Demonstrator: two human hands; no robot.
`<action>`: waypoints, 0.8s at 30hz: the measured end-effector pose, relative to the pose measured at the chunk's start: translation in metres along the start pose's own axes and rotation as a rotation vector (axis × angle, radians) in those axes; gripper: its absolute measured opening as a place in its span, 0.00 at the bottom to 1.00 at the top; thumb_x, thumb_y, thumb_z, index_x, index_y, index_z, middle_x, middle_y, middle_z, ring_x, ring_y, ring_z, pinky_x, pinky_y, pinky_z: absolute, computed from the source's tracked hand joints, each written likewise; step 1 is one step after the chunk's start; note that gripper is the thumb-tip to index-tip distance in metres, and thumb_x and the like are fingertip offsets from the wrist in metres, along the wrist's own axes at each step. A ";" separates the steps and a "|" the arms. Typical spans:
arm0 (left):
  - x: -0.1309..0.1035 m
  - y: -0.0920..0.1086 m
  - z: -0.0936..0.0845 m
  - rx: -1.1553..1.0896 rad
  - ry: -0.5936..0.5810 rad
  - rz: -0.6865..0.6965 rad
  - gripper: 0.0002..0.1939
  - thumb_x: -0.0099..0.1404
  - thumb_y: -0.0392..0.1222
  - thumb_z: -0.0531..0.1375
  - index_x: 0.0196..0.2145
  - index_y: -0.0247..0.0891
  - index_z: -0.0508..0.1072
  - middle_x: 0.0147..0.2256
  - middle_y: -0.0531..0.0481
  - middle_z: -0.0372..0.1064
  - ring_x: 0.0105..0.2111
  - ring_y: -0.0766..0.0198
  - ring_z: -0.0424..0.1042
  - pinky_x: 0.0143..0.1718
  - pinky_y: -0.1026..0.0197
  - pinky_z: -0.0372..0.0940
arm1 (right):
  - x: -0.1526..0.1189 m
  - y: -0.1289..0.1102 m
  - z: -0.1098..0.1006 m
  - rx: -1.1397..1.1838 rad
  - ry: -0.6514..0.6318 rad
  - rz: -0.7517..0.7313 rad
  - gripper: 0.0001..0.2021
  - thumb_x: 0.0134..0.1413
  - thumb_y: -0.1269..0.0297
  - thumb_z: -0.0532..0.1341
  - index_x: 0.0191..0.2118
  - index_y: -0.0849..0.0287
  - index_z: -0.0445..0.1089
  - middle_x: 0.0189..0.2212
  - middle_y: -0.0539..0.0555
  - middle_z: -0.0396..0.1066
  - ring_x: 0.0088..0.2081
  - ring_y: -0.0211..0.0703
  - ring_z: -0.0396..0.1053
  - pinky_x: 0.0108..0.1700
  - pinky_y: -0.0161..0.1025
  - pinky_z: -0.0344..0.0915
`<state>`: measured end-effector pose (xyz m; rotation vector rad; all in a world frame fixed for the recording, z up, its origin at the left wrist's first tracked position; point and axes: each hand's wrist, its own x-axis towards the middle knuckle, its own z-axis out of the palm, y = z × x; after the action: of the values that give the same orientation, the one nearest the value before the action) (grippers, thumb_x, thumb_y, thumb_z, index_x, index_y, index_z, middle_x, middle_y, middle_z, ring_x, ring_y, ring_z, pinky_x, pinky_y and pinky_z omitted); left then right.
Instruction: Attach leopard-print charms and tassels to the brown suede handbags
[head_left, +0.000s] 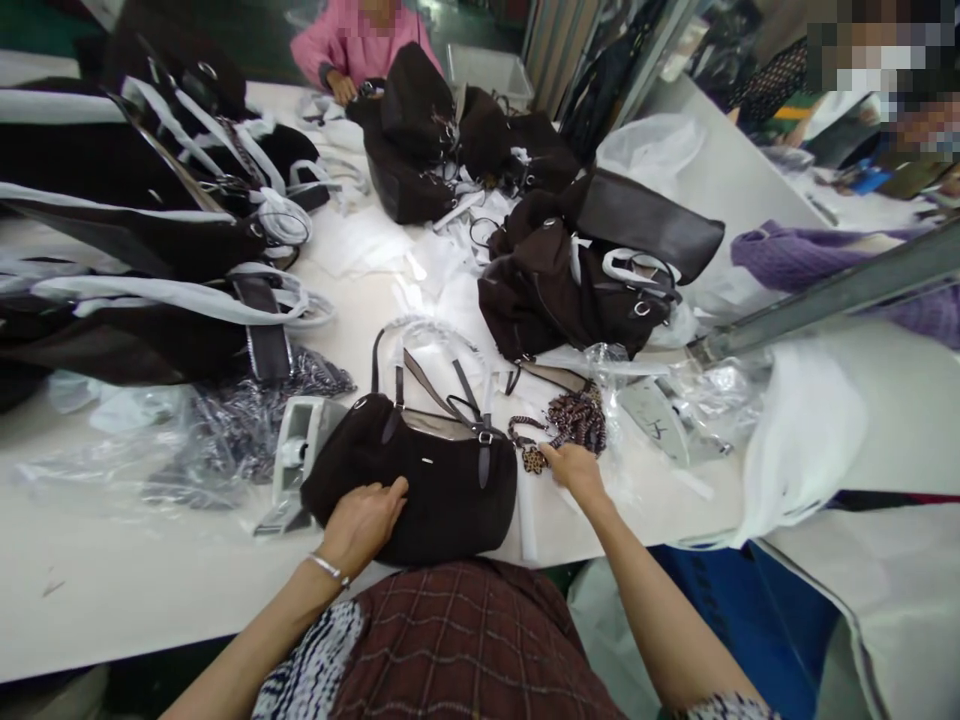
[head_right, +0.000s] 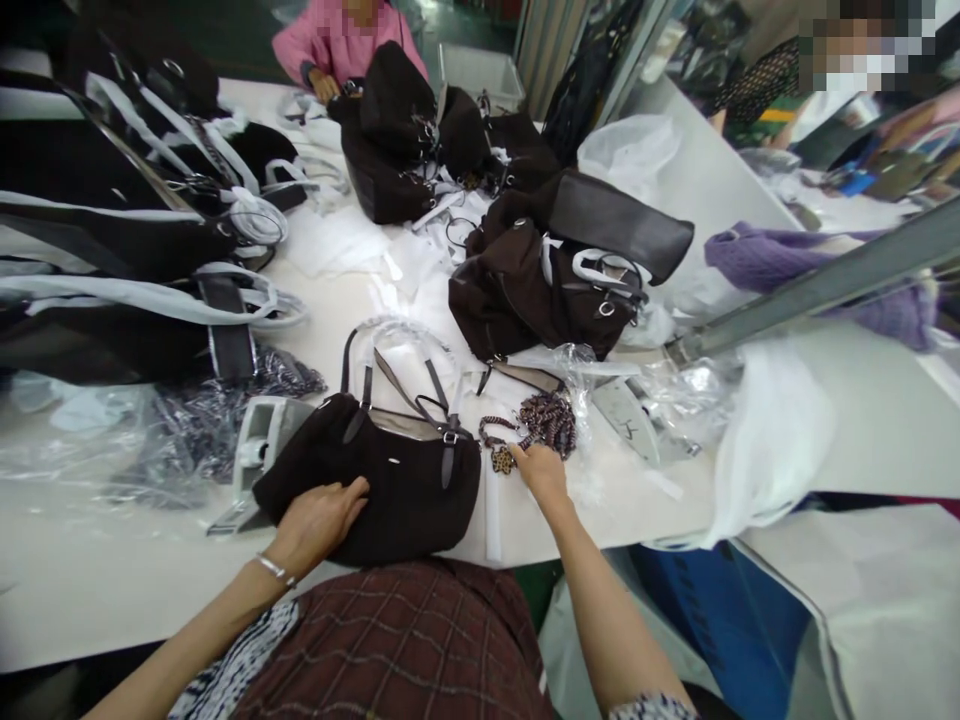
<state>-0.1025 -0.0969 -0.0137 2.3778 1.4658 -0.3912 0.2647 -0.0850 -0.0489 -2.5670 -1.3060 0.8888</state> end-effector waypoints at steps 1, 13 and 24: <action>0.003 0.004 0.009 -0.025 -0.031 -0.009 0.11 0.70 0.41 0.49 0.42 0.39 0.70 0.29 0.45 0.72 0.31 0.58 0.73 0.32 0.62 0.60 | 0.002 -0.002 0.005 0.017 0.020 0.011 0.20 0.49 0.51 0.61 0.14 0.57 0.65 0.18 0.59 0.69 0.34 0.54 0.72 0.39 0.44 0.62; 0.033 0.046 -0.045 -0.942 0.099 0.094 0.11 0.66 0.45 0.53 0.38 0.39 0.73 0.33 0.50 0.72 0.34 0.63 0.69 0.37 0.63 0.62 | -0.045 -0.020 -0.037 0.793 -0.072 -0.130 0.17 0.44 0.50 0.66 0.23 0.57 0.62 0.22 0.47 0.66 0.27 0.39 0.67 0.31 0.38 0.68; 0.043 0.084 -0.068 -2.002 -0.386 0.123 0.21 0.59 0.50 0.65 0.42 0.31 0.69 0.35 0.43 0.73 0.31 0.64 0.75 0.35 0.61 0.71 | -0.124 -0.077 -0.038 1.390 -0.342 -0.071 0.14 0.41 0.61 0.73 0.25 0.58 0.67 0.28 0.49 0.74 0.30 0.38 0.70 0.36 0.38 0.69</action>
<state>-0.0039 -0.0697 0.0419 0.6384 0.6568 0.4845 0.1757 -0.1272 0.0653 -1.2890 -0.4203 1.4996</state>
